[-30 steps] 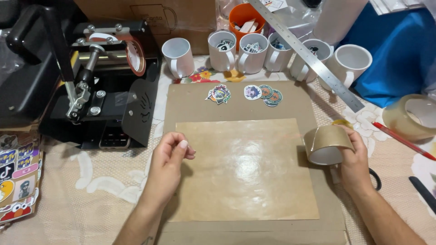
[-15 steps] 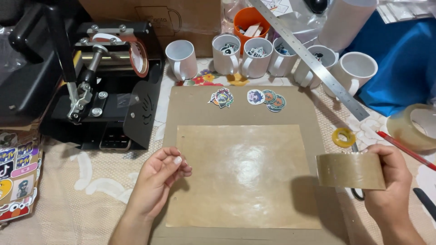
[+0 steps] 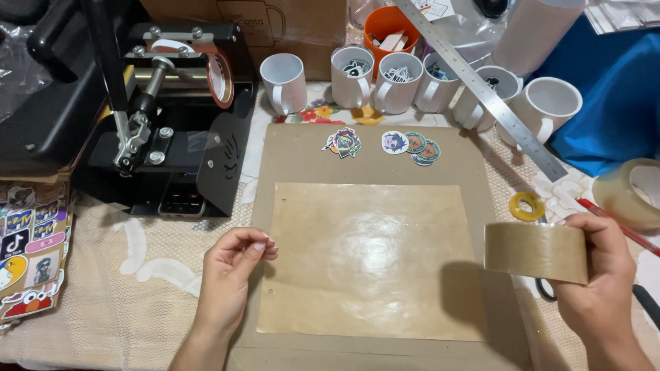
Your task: The person is arranging various stickers on a surface, applying clear adhesive tape over them, and trimming the edges with a craft knife.
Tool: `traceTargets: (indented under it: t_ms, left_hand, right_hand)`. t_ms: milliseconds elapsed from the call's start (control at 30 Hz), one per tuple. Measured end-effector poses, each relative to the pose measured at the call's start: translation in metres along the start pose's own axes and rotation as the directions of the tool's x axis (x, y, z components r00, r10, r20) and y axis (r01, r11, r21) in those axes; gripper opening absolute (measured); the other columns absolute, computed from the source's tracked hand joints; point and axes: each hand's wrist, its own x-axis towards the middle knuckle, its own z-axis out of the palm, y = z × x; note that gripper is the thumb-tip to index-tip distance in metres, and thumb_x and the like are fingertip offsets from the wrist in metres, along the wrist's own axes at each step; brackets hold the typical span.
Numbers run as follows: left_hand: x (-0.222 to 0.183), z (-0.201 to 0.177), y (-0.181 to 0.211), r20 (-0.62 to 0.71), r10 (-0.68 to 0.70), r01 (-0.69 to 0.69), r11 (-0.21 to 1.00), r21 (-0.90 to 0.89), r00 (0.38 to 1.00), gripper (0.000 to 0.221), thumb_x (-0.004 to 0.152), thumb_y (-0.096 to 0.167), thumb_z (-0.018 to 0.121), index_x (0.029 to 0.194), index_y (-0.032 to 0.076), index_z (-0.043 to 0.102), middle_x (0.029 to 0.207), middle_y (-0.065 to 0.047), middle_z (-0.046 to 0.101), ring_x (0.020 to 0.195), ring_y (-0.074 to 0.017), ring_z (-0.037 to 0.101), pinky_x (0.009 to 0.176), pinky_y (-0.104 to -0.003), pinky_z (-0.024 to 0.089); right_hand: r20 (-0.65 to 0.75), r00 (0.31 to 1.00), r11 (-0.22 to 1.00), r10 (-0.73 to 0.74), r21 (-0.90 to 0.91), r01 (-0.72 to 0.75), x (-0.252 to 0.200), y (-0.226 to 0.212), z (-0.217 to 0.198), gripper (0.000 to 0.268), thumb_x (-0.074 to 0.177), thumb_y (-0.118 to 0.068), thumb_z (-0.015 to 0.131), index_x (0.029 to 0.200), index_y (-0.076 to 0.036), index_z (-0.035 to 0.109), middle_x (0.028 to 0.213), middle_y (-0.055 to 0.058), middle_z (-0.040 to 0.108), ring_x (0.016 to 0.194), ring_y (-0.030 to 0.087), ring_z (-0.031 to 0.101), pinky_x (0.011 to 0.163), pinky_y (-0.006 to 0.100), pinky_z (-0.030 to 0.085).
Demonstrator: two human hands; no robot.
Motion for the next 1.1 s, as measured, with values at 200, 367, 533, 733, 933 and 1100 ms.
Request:
traceTargets:
  t_ms: [200, 367, 533, 733, 933, 1100]
  left_hand:
    - [-0.013, 0.013, 0.028, 0.001, 0.000, 0.000, 0.981, 0.196, 1.000, 0.028, 0.090, 0.009, 0.065, 0.113, -0.003, 0.076, 0.103, -0.012, 0.073, 0.087, -0.0201, 0.073, 0.084, -0.028, 0.059]
    - [-0.021, 0.011, 0.024, -0.049, 0.125, -0.113, 0.973, 0.201, 0.991, 0.032, 0.086, 0.003, 0.071, 0.118, -0.003, 0.071, 0.089, -0.010, 0.070, 0.075, -0.0168, 0.070, 0.075, -0.029, 0.064]
    - [-0.034, 0.013, 0.038, -0.106, -0.007, 0.022, 0.990, 0.142, 0.994, 0.044, 0.079, -0.002, 0.076, 0.122, -0.007, 0.068, 0.079, -0.016, 0.074, 0.072, -0.0207, 0.072, 0.074, -0.033, 0.065]
    - [-0.045, 0.007, 0.023, -0.074, -0.008, 0.009, 1.000, 0.003, 0.997, 0.014, 0.079, -0.005, 0.077, 0.092, -0.005, 0.074, 0.076, -0.020, 0.075, 0.071, -0.0248, 0.075, 0.068, -0.033, 0.065]
    - [-0.051, 0.015, 0.018, 0.054, -0.160, 0.164, 0.984, -0.072, 0.986, 0.008, 0.086, 0.005, 0.071, 0.092, 0.000, 0.069, 0.093, -0.022, 0.078, 0.081, -0.0280, 0.074, 0.081, -0.035, 0.062]
    - [-0.019, 0.021, 0.018, -0.015, -0.147, 0.147, 0.989, 0.009, 0.989, 0.008, 0.090, 0.009, 0.068, 0.095, 0.004, 0.064, 0.090, -0.018, 0.076, 0.079, -0.0236, 0.072, 0.081, -0.033, 0.058]
  right_hand:
    - [0.007, 1.000, 0.998, -0.015, -0.057, 0.016, -0.006, -0.008, -0.007, 0.053, 0.071, 0.006, 0.062, 0.123, -0.001, 0.051, 0.119, 0.014, 0.056, 0.109, 0.022, 0.053, 0.090, 0.031, 0.041]
    - [0.055, 0.998, 0.998, -0.033, -0.058, 0.036, -0.009, -0.024, -0.010, 0.066, 0.063, 0.008, 0.076, 0.122, 0.000, 0.047, 0.122, 0.019, 0.061, 0.121, 0.029, 0.065, 0.101, 0.038, 0.049]
    - [0.181, 0.928, 0.882, -0.325, -0.296, 0.367, -0.019, -0.012, -0.029, 0.058, 0.070, 0.012, 0.059, 0.126, 0.000, 0.050, 0.124, 0.023, 0.052, 0.131, 0.039, 0.059, 0.108, 0.047, 0.044]
    - [0.001, 0.984, 0.969, -0.180, 0.174, 0.177, -0.037, -0.032, -0.028, 0.052, 0.082, 0.011, 0.060, 0.130, 0.007, 0.041, 0.137, 0.029, 0.052, 0.141, 0.035, 0.054, 0.124, 0.040, 0.044]
    - [0.194, 0.967, 0.551, -0.166, 0.831, -0.072, -0.032, -0.006, -0.019, 0.032, 0.118, -0.040, 0.047, 0.114, -0.013, 0.063, 0.100, 0.009, 0.062, 0.115, 0.041, 0.064, 0.116, 0.071, 0.044]
    - [0.187, 0.968, 0.600, -0.169, 0.799, -0.050, -0.008, 0.014, -0.021, 0.026, 0.112, -0.042, 0.053, 0.099, -0.019, 0.054, 0.095, 0.003, 0.050, 0.104, 0.024, 0.057, 0.116, 0.064, 0.046]
